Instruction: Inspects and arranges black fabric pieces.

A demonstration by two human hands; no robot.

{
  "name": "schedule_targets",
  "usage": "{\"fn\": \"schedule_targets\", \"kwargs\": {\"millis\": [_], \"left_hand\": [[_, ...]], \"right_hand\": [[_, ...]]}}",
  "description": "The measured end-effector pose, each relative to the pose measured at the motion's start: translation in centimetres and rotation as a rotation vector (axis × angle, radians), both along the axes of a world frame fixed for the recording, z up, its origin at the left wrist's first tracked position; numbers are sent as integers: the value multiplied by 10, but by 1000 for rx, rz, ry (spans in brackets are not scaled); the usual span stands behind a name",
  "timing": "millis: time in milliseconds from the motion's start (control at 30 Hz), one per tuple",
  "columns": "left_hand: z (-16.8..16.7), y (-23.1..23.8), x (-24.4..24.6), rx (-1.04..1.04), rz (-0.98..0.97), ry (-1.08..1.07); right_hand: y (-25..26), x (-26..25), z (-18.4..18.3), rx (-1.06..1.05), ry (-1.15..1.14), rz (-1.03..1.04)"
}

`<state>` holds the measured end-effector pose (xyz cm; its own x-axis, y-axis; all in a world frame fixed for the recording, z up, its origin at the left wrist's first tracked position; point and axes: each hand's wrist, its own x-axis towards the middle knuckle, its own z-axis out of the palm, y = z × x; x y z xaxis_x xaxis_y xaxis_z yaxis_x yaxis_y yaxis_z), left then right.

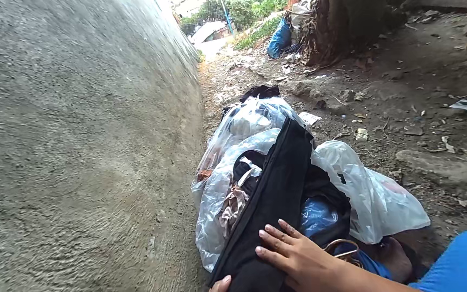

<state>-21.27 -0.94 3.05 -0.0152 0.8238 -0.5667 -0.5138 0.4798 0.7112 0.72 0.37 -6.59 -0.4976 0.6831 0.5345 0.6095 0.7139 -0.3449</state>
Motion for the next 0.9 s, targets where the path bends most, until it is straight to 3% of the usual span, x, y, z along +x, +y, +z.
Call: {"fn": "schedule_targets", "kwargs": {"millis": [200,333,400,500,600,733,833,900], "left_hand": [[15,4,-1,253,-165,-102],[-14,27,-48,553,-542,-25],[-25,42,-62,651,-727,237],[-46,65,-44,764,-819,773],[-93,94,-23,1225,-670,969],[-66,128,4,1586,-892,1007],[-44,146,12,1637,-1143,998],[-35,155,14,1534,-1231,948]], "right_hand": [[4,-21,34,74,198,21],[-2,-22,54,-64,377,90],[-6,-19,64,-181,487,138],[-10,-16,78,-350,597,209],[-17,-16,87,-421,628,252],[-20,-13,84,-434,674,307],[-17,-3,75,-521,857,343],[-14,11,76,-775,1138,275]]}}
